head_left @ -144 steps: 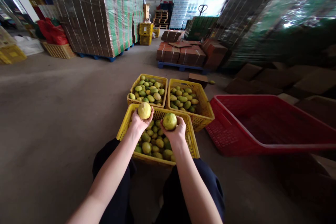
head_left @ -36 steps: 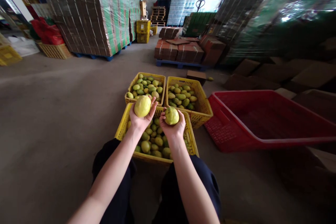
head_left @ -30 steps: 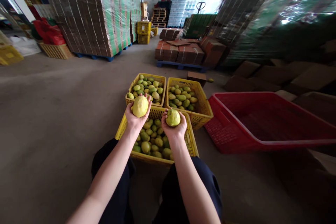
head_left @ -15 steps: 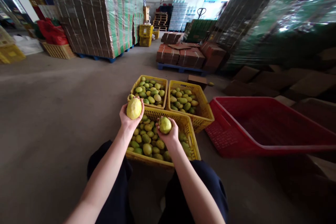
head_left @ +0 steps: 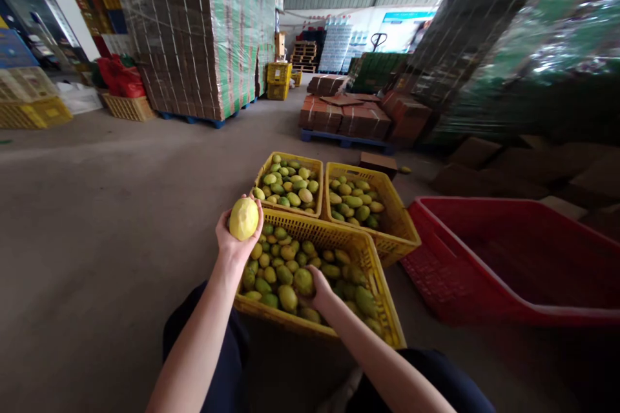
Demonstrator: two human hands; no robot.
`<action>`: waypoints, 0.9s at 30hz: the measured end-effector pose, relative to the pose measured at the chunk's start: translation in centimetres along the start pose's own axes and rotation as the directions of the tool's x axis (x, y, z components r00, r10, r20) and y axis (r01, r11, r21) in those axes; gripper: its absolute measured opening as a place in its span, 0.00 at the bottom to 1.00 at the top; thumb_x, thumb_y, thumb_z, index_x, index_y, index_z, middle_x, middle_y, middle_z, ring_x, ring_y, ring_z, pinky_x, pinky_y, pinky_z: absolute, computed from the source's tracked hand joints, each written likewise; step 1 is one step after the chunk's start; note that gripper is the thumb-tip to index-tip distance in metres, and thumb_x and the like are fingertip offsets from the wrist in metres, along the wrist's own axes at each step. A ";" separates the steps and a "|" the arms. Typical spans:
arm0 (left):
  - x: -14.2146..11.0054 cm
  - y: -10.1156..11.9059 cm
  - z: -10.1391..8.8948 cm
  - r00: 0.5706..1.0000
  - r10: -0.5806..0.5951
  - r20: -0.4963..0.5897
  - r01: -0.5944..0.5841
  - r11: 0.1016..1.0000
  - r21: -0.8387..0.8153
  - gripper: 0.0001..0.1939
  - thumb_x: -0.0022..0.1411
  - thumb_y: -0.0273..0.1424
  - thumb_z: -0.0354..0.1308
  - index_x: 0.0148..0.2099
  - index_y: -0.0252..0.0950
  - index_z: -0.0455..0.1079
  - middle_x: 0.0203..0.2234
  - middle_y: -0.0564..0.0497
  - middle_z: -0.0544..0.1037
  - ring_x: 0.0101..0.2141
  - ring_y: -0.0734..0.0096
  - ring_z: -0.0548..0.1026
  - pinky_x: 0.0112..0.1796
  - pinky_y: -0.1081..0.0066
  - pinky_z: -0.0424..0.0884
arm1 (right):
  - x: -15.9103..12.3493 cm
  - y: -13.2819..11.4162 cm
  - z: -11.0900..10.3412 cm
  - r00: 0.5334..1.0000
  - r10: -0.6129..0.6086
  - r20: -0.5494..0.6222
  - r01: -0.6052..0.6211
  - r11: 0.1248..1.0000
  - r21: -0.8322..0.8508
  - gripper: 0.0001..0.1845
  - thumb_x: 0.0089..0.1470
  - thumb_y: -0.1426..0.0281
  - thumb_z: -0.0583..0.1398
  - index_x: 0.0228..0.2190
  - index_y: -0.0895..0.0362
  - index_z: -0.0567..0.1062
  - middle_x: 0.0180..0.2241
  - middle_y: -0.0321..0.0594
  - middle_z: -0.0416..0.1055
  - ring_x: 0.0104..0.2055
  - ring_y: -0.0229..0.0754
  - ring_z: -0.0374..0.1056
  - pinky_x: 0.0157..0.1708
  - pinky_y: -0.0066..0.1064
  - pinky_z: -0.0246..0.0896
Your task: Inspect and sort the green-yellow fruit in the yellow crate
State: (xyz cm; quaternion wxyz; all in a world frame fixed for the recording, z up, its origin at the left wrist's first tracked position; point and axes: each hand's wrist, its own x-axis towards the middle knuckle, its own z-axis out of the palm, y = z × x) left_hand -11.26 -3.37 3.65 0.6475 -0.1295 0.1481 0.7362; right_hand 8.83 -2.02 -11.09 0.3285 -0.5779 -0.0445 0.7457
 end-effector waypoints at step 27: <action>1.3 -1.8 -0.1 0.996 -0.043 -0.075 0.048 0.997 0.066 0.25 0.58 0.27 0.50 0.57 0.33 0.72 0.35 0.43 0.83 0.37 0.58 0.83 0.36 0.64 0.80 | -2.4 -8.3 0.7 0.987 -0.131 0.091 0.129 0.991 0.029 0.10 0.60 0.73 0.52 0.32 0.56 0.73 0.30 0.44 0.76 0.28 0.42 0.74 0.29 0.32 0.71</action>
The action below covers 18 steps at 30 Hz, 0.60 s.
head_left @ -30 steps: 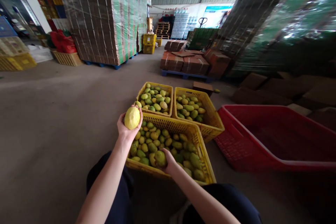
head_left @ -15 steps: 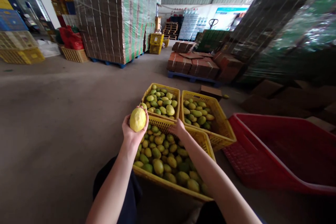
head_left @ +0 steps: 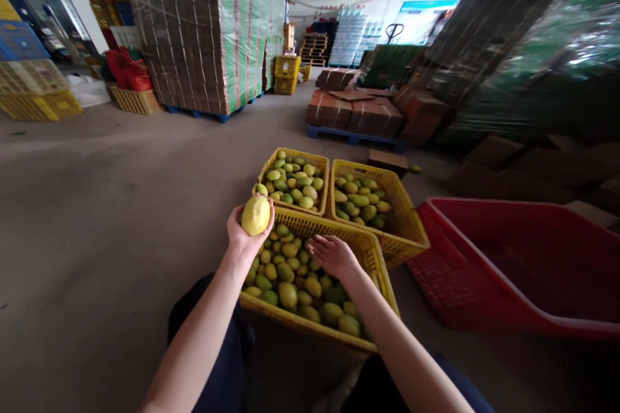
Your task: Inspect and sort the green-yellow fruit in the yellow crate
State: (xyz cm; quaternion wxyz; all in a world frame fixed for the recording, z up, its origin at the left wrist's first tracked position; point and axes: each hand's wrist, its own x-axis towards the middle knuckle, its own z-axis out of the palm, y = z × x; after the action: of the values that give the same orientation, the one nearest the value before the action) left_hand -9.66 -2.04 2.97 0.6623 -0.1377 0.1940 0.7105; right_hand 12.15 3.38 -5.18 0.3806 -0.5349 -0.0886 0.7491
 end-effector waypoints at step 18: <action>1.9 -9.4 -12.0 0.898 -0.183 -0.399 0.436 0.478 0.763 0.12 0.64 0.35 0.55 0.47 0.35 0.69 0.34 0.42 0.78 0.34 0.58 0.81 0.22 0.71 0.75 | -10.0 -4.6 -9.3 0.958 -0.276 -0.074 0.271 0.795 0.543 0.10 0.50 0.81 0.51 0.31 0.56 0.68 0.21 0.38 0.70 0.21 0.37 0.66 0.19 0.24 0.66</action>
State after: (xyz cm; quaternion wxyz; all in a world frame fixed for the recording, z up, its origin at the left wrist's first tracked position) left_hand -1.20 -5.38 -9.36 0.7320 0.0698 0.5666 0.3718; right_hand 23.84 -2.64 0.84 0.6212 -0.3819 0.0513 0.6824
